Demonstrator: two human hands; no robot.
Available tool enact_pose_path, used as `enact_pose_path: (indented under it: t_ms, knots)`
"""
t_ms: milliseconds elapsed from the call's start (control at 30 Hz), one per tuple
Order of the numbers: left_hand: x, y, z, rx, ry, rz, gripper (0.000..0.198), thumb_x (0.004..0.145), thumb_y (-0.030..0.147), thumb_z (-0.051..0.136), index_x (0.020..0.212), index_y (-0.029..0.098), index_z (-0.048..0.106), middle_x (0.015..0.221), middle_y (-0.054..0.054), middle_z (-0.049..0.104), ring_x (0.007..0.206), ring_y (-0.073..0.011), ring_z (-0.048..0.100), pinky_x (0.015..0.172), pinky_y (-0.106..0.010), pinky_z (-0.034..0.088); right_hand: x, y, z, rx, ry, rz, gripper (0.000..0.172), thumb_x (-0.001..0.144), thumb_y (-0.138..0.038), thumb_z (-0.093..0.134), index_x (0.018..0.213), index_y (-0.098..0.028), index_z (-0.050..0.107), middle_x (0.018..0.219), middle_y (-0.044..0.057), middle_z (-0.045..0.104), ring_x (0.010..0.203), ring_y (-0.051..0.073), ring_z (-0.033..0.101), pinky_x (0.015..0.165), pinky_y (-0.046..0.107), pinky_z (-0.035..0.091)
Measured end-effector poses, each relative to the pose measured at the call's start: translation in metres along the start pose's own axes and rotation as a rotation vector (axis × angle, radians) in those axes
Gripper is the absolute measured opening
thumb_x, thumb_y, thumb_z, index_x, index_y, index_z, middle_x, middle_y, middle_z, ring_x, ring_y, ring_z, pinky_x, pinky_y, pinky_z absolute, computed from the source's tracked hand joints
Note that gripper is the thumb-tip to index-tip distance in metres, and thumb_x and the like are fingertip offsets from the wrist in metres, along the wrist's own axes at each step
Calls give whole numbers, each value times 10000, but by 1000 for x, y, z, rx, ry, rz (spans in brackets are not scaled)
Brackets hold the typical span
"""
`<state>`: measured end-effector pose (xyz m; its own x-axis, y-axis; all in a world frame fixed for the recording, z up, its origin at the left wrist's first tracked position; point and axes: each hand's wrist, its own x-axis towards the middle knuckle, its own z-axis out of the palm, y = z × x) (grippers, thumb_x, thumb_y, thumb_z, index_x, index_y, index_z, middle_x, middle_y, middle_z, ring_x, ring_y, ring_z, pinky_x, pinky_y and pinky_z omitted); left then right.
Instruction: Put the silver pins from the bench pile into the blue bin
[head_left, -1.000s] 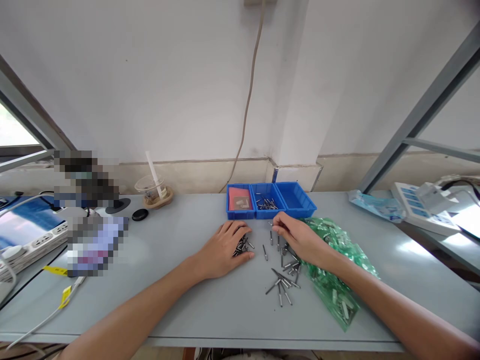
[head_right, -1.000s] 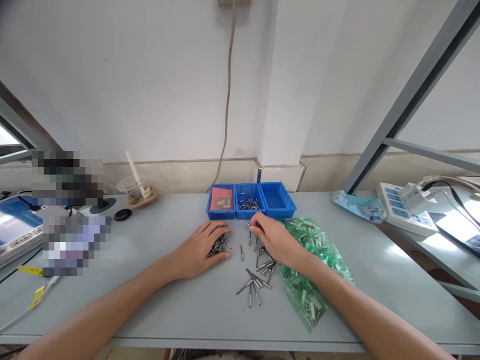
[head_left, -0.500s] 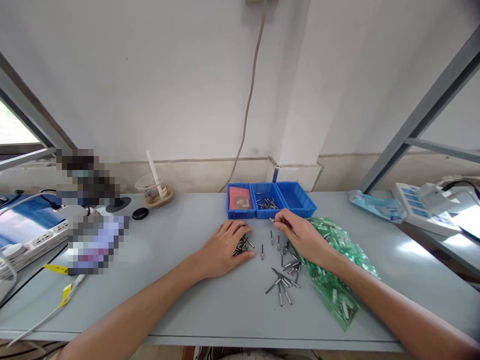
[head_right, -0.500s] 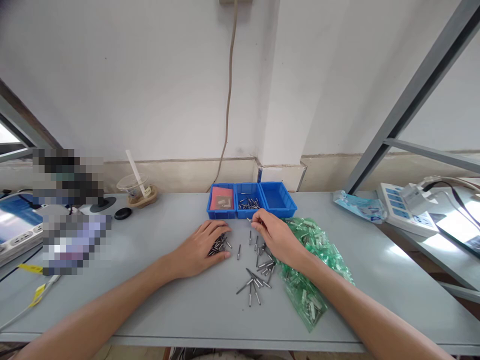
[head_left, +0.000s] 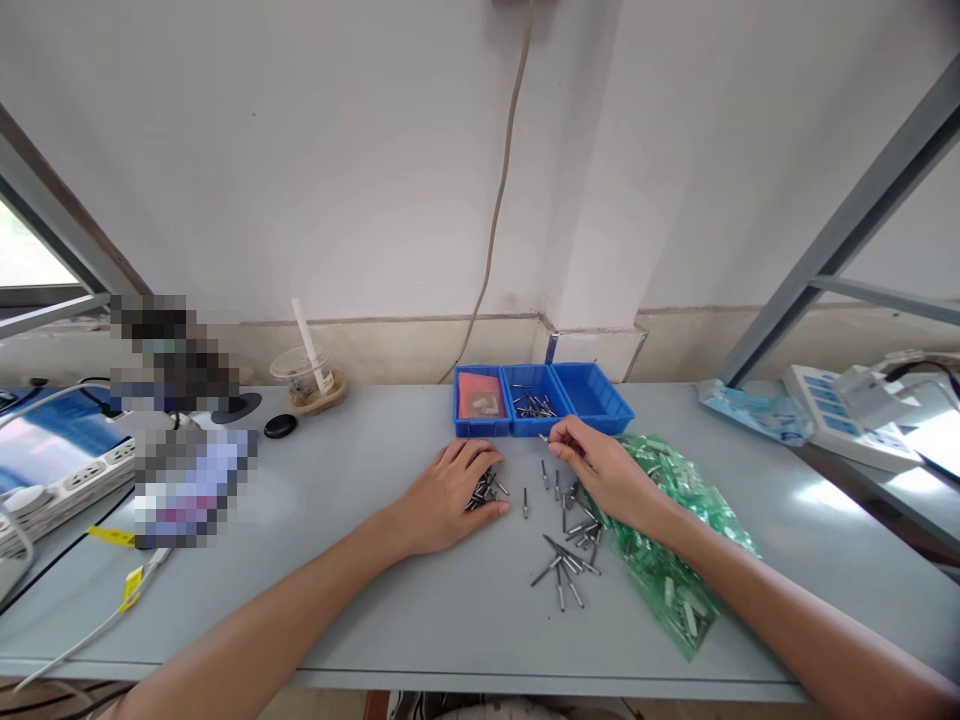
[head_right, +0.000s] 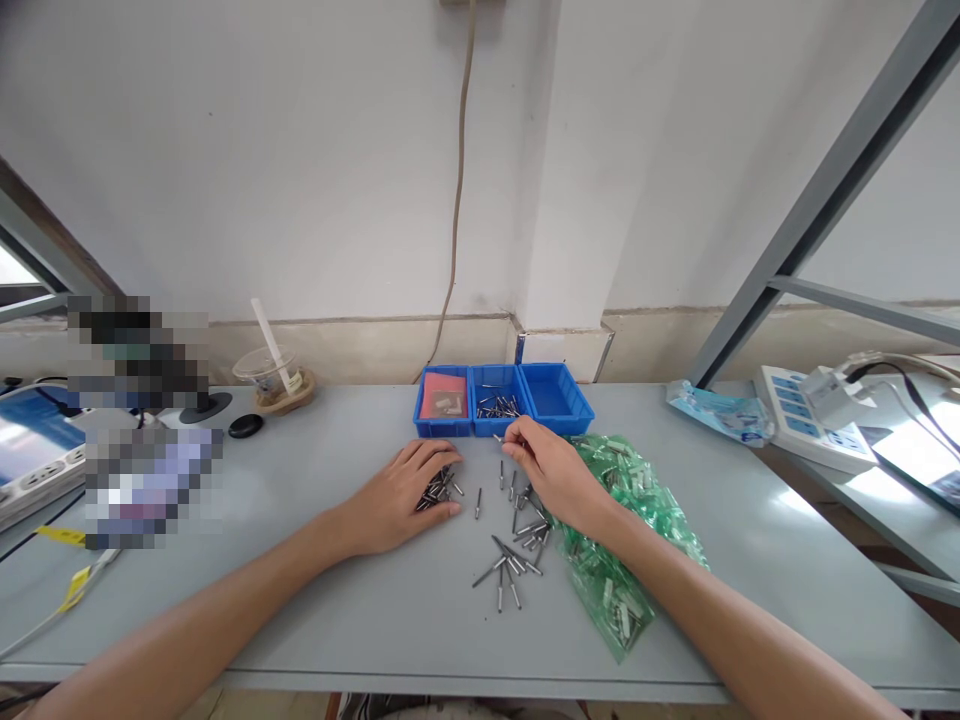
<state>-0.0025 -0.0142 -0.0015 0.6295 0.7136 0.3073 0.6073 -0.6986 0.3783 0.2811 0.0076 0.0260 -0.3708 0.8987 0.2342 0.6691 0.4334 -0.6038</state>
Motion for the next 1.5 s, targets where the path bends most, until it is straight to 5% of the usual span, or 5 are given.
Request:
enact_pose_path:
  t_ms: [1500]
  knots:
    - [0, -2, 3, 36, 30, 30, 320, 1040, 472, 630, 1262, 243, 605, 1239, -78, 602, 1126, -267, 551, 1019, -450, 483, 0, 2, 3, 6, 16, -10, 151, 1082, -336, 444, 986, -267, 538, 891, 7, 647, 783, 211, 573, 702, 323, 418]
